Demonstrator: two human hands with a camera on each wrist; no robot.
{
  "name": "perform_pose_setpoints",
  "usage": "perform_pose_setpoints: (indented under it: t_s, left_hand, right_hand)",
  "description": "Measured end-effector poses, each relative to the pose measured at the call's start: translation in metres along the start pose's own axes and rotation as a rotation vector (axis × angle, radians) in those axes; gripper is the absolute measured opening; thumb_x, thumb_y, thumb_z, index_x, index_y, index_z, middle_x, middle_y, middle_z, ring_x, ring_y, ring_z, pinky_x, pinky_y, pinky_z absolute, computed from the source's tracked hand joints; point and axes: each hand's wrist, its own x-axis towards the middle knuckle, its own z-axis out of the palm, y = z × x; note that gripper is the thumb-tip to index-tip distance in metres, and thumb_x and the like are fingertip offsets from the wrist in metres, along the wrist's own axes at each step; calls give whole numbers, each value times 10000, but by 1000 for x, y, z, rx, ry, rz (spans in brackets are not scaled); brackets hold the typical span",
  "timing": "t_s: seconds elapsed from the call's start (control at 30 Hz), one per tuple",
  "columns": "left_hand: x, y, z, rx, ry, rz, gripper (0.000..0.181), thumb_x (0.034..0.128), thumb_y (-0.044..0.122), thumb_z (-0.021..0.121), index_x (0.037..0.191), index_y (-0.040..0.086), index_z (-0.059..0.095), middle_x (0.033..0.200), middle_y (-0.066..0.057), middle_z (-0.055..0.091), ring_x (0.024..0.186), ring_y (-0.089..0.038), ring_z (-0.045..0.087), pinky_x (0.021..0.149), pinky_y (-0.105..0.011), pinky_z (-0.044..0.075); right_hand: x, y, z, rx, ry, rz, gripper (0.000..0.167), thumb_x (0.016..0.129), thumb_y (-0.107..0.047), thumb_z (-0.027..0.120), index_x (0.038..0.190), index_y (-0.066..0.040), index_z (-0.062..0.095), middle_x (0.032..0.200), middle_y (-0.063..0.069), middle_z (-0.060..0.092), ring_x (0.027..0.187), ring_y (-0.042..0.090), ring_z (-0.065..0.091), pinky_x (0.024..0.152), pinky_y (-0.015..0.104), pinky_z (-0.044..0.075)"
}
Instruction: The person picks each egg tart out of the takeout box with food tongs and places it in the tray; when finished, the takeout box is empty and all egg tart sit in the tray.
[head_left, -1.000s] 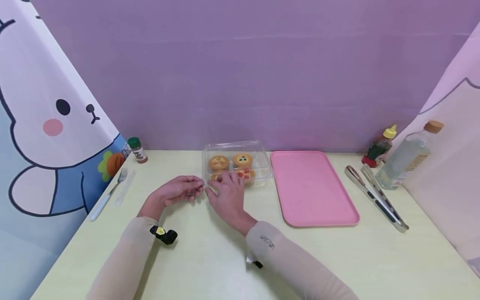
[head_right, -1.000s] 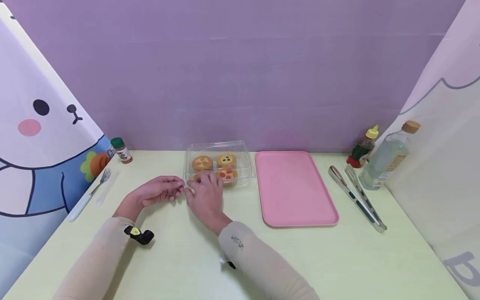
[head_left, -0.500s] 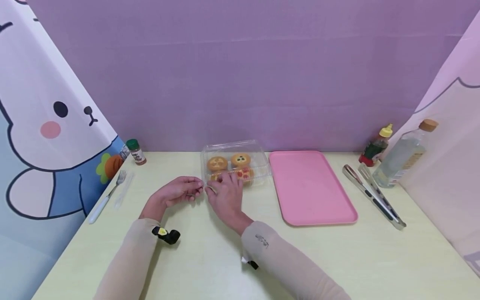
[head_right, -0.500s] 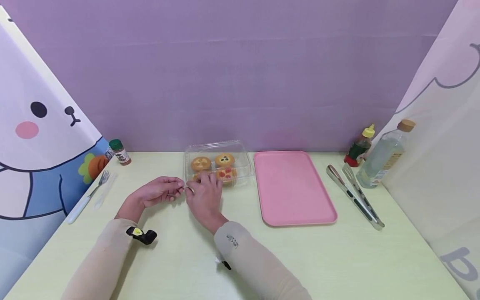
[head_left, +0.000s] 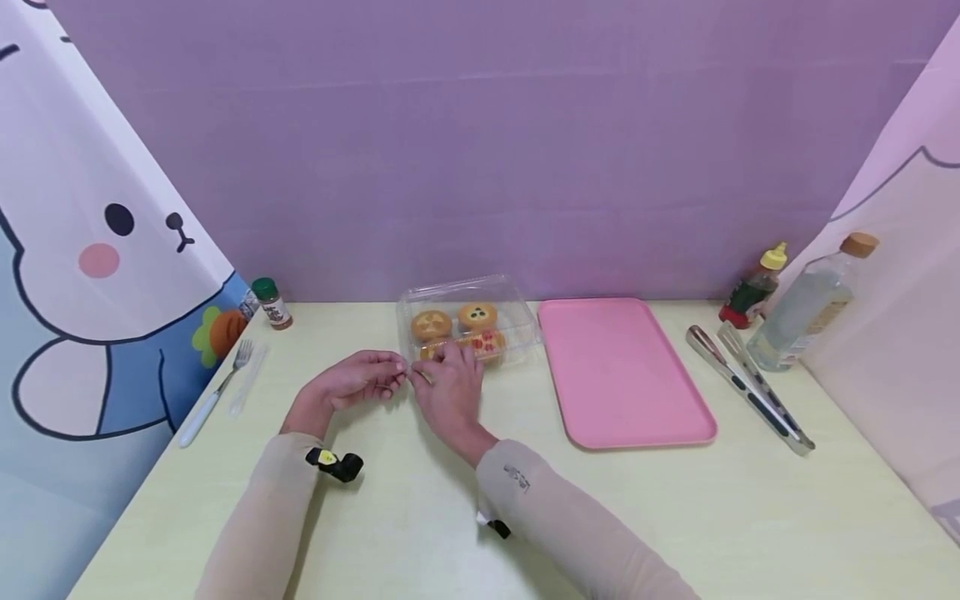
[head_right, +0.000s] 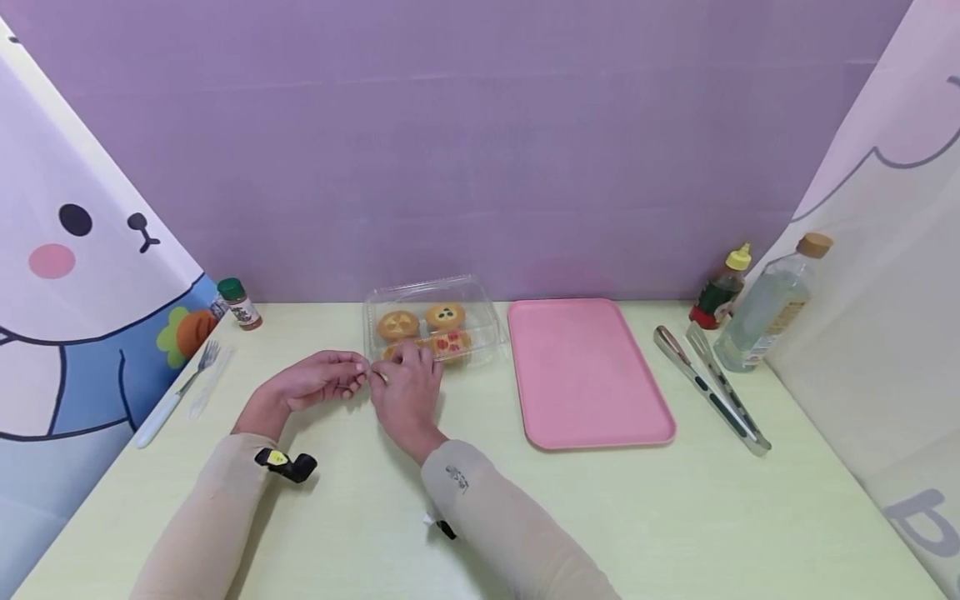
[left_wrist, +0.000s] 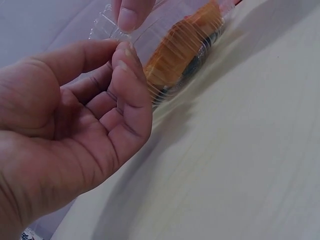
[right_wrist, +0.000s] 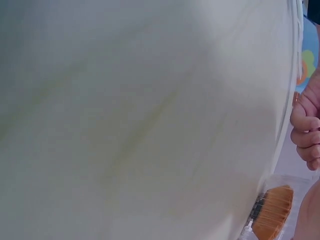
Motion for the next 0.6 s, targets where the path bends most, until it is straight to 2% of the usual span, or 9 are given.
perform_pose_setpoints:
  t_s: [0.27,0.6]
  left_hand:
    - [0,1,-1,18,-14,9,164,1066,89,431,1026,104,589,891,9,618,781,-73,587,707,-206,516]
    - [0,0,-1,14,-7,28,154,1055,85,453,1029,101,604,900,0,625,794,-80,595,720,-214,525]
  right_hand:
    - [0,-1,5,44,-29,64,100,848,-316,802,922,-251,813,908,-48,559,923,152,464,834,316,351]
    - [-1,-3,7,78,6,70,94,868,-269,778,929,-205,811,940,-29,587,947,171,476,870,356,356]
